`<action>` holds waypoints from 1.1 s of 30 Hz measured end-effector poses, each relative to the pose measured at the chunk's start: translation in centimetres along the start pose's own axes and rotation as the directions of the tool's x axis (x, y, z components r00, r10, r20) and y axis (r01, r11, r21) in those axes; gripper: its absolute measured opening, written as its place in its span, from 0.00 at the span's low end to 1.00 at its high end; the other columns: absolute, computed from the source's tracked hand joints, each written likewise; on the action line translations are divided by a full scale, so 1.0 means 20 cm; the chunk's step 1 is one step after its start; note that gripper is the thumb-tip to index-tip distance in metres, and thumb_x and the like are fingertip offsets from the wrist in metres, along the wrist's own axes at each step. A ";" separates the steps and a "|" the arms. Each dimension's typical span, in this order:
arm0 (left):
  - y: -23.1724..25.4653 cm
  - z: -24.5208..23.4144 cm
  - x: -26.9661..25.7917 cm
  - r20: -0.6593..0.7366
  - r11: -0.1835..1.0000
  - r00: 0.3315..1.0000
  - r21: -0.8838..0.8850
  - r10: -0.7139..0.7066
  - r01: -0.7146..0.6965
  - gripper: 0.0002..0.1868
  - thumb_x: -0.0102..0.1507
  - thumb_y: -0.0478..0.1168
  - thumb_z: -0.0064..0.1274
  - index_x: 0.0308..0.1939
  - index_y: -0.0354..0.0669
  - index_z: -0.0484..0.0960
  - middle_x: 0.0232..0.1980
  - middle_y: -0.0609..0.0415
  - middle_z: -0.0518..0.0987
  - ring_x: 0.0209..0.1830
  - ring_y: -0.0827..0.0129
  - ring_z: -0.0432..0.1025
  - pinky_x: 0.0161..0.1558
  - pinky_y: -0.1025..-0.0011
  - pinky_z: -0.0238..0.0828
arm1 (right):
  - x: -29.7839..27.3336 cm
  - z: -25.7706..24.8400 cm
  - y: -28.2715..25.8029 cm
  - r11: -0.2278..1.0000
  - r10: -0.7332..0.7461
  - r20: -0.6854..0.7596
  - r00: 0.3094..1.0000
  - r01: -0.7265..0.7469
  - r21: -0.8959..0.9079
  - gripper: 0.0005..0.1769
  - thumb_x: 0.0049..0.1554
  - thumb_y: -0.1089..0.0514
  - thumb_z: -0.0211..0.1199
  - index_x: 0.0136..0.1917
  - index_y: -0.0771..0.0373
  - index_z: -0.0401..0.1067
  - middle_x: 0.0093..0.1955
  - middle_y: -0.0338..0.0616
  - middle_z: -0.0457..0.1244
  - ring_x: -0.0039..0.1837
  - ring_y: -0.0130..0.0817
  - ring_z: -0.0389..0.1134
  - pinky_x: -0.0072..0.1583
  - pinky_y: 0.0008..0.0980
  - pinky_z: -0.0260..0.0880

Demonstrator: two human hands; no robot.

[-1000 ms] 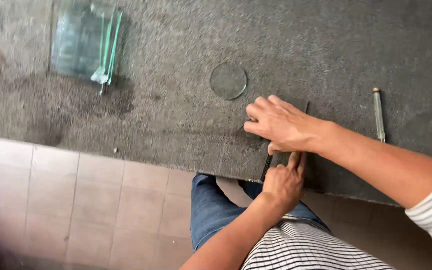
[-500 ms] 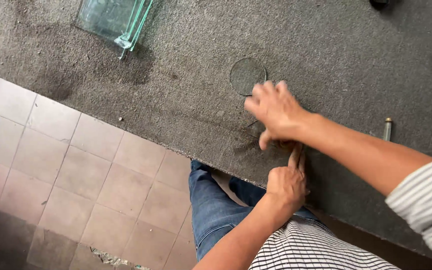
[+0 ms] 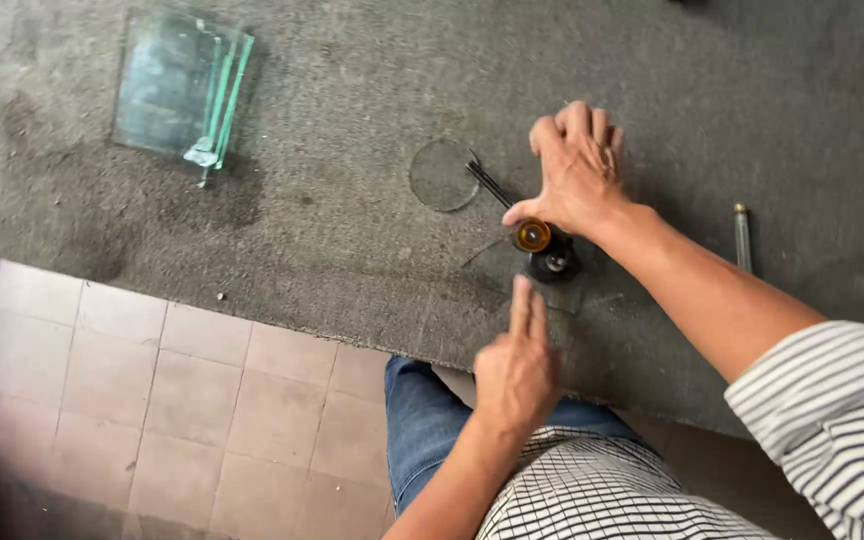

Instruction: Cutting a circular piece of glass using a circular glass cutter and manual tools

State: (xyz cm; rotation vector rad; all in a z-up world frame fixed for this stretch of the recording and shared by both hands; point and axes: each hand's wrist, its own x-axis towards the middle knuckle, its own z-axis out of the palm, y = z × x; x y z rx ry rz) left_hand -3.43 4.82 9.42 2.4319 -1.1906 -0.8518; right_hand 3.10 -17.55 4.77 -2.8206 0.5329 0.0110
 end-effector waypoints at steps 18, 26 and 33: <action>-0.29 -0.04 0.18 0.203 0.989 0.977 0.115 0.066 -0.090 0.37 0.58 0.38 0.45 0.74 0.40 0.65 0.80 0.46 0.59 0.38 0.43 0.82 0.37 0.50 0.79 | -0.66 -0.08 0.09 0.627 0.762 0.001 0.647 -0.738 0.249 0.47 0.41 0.31 0.76 0.61 0.55 0.55 0.85 0.56 0.31 0.83 0.70 0.32 0.74 0.82 0.36; -0.29 -0.18 0.23 0.312 0.948 0.937 0.218 0.155 -0.230 0.33 0.60 0.45 0.47 0.71 0.46 0.70 0.75 0.47 0.68 0.43 0.44 0.82 0.39 0.48 0.79 | -0.89 0.08 -0.07 0.416 0.897 0.014 0.443 -0.853 0.313 0.51 0.43 0.18 0.68 0.61 0.53 0.53 0.83 0.65 0.34 0.83 0.72 0.34 0.73 0.83 0.38; -0.34 -0.19 0.28 0.375 0.896 0.903 0.297 0.209 -0.330 0.30 0.62 0.47 0.51 0.69 0.50 0.73 0.74 0.51 0.69 0.44 0.44 0.81 0.41 0.48 0.80 | -0.95 0.19 -0.20 0.323 0.946 -0.083 0.313 -0.894 0.311 0.44 0.46 0.21 0.65 0.59 0.52 0.56 0.82 0.52 0.38 0.83 0.62 0.34 0.74 0.69 0.42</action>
